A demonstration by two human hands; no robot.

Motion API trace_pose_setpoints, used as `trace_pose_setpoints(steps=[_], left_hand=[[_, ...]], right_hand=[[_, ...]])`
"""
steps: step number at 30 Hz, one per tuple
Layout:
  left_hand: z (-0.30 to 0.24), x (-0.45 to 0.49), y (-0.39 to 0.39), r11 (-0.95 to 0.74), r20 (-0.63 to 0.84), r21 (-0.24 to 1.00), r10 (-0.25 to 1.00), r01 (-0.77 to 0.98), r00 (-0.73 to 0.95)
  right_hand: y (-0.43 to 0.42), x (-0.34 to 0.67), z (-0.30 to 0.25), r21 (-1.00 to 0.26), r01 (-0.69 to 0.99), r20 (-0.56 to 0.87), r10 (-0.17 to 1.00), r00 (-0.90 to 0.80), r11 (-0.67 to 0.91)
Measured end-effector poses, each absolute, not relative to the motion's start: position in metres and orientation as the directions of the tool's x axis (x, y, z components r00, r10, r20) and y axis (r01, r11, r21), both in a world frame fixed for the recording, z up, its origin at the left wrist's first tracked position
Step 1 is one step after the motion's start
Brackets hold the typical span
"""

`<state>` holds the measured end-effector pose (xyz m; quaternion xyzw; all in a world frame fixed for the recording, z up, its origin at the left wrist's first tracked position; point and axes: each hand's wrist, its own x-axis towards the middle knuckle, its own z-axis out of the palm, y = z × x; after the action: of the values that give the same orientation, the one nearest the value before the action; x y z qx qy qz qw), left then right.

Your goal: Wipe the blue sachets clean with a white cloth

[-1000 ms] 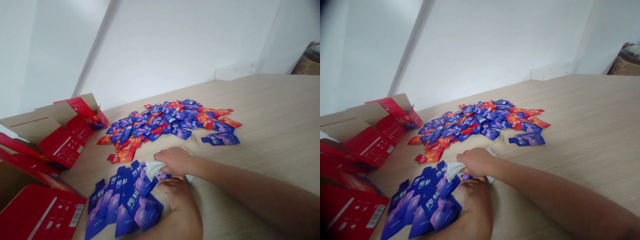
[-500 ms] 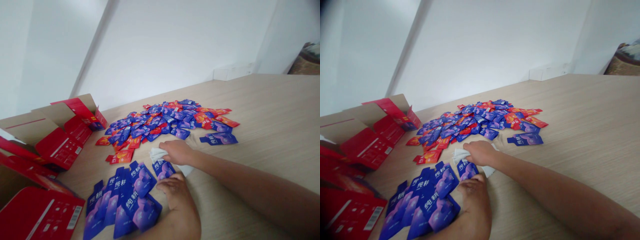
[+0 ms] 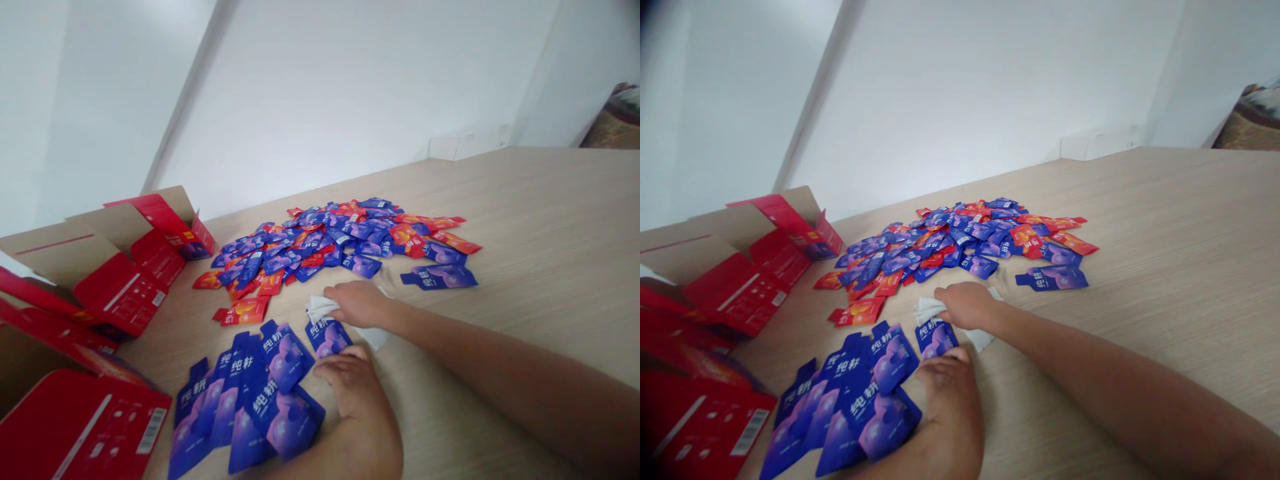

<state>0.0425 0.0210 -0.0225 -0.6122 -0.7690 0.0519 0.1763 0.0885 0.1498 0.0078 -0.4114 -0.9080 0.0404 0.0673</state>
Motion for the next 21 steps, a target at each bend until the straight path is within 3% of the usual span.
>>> trace_pose_setpoints(steps=[6, 10, 16, 21], left_hand=[[-0.025, 0.042, 0.023, 0.242, 0.201, -0.331, 0.963, 0.912, -0.183], [-0.026, 0.042, 0.025, 0.245, 0.191, -0.354, 0.964, 0.903, -0.186], [-0.023, 0.042, 0.023, 0.242, 0.186, -0.365, 0.965, 0.899, -0.184], [-0.023, 0.042, 0.024, 0.233, 0.176, -0.364, 0.968, 0.902, -0.180]], right_hand=[[0.131, 0.083, 0.024, -0.165, 0.641, 0.184, 0.662, -0.727, 0.750], [0.125, 0.077, 0.017, -0.173, 0.566, 0.071, 0.584, -0.809, 0.806], [0.141, 0.086, 0.016, -0.145, 0.668, 0.092, 0.682, -0.725, 0.730], [0.135, 0.085, 0.023, -0.171, 0.614, 0.158, 0.637, -0.755, 0.770]])
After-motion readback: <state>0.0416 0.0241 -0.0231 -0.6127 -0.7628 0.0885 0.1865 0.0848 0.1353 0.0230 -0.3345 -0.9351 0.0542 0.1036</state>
